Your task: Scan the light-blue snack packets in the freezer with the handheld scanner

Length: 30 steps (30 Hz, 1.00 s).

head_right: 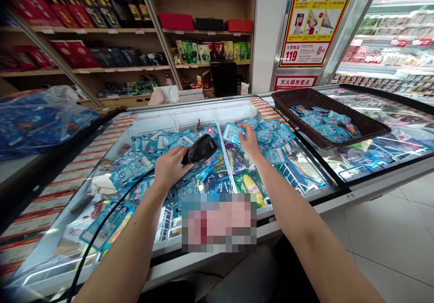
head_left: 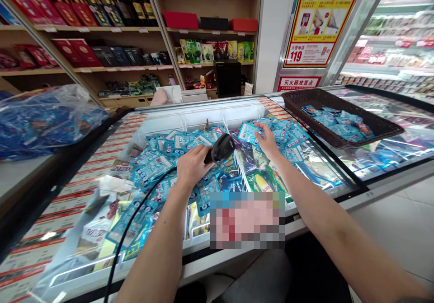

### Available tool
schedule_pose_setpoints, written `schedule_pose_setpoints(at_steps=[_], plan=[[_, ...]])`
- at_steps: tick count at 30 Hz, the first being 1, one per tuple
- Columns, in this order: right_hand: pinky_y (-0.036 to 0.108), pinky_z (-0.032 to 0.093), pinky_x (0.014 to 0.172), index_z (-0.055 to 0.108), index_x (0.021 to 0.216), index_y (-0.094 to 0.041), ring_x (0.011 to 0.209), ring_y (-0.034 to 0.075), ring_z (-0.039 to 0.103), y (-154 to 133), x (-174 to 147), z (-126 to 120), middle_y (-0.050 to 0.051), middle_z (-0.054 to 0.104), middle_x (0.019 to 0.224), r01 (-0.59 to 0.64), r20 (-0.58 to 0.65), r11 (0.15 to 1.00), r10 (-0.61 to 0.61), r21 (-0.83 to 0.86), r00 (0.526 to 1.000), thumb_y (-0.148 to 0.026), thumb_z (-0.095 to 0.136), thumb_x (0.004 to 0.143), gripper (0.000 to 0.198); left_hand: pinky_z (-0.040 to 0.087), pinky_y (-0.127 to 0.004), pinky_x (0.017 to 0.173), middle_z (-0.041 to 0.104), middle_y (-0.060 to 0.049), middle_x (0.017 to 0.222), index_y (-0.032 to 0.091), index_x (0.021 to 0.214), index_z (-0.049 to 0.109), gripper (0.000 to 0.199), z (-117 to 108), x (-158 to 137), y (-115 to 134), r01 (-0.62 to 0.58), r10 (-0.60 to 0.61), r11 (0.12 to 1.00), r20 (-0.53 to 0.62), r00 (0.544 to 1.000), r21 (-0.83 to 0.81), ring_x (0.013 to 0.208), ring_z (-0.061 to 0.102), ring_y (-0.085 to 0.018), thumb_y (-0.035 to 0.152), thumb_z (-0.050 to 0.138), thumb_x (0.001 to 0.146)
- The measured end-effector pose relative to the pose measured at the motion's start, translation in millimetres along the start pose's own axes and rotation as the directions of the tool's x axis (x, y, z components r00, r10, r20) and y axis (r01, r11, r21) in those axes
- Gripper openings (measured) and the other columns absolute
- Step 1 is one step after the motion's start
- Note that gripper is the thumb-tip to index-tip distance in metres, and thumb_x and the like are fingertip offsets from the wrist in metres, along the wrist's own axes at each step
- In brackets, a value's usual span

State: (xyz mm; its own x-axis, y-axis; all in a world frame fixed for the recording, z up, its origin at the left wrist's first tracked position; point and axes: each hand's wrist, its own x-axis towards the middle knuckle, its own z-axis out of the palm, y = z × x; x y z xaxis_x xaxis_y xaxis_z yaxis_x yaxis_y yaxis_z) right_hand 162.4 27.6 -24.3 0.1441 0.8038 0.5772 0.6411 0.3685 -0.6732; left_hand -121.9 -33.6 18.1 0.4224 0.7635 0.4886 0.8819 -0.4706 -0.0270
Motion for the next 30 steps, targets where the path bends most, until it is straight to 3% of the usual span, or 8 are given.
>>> schedule_pose_setpoints(at_steps=[16, 30], plan=[[0.032, 0.041, 0.092, 0.046, 0.115, -0.016, 0.106, 0.019, 0.052, 6.5, 0.7, 4.3, 0.01, 0.057, 0.116, 0.022, -0.049, 1.0, -0.021, 0.006, 0.999, -0.032, 0.041, 0.087, 0.033, 0.041, -0.028, 0.065, 0.064, -0.005, 0.098, 0.023, 0.107, 0.058, 0.036, 0.6, 0.2, -0.5, -0.071, 0.071, 0.997, -0.018, 0.997, -0.015, 0.092, 0.059, -0.021, 0.044, 0.049, 0.08], [0.033, 0.04, 0.091, 0.053, 0.107, -0.018, 0.101, 0.02, 0.053, 9.9, 0.9, 6.4, 0.007, 0.059, 0.107, 0.066, -0.098, 0.979, -0.047, 0.193, 0.994, -0.033, 0.052, 0.082, 0.029, 0.042, -0.028, 0.066, 0.064, -0.004, 0.098, 0.023, 0.108, 0.058, 0.035, 4.5, -0.2, -2.8, -0.098, 0.098, 0.995, -0.023, 0.995, -0.005, 0.093, 0.06, -0.02, 0.042, 0.049, 0.081]])
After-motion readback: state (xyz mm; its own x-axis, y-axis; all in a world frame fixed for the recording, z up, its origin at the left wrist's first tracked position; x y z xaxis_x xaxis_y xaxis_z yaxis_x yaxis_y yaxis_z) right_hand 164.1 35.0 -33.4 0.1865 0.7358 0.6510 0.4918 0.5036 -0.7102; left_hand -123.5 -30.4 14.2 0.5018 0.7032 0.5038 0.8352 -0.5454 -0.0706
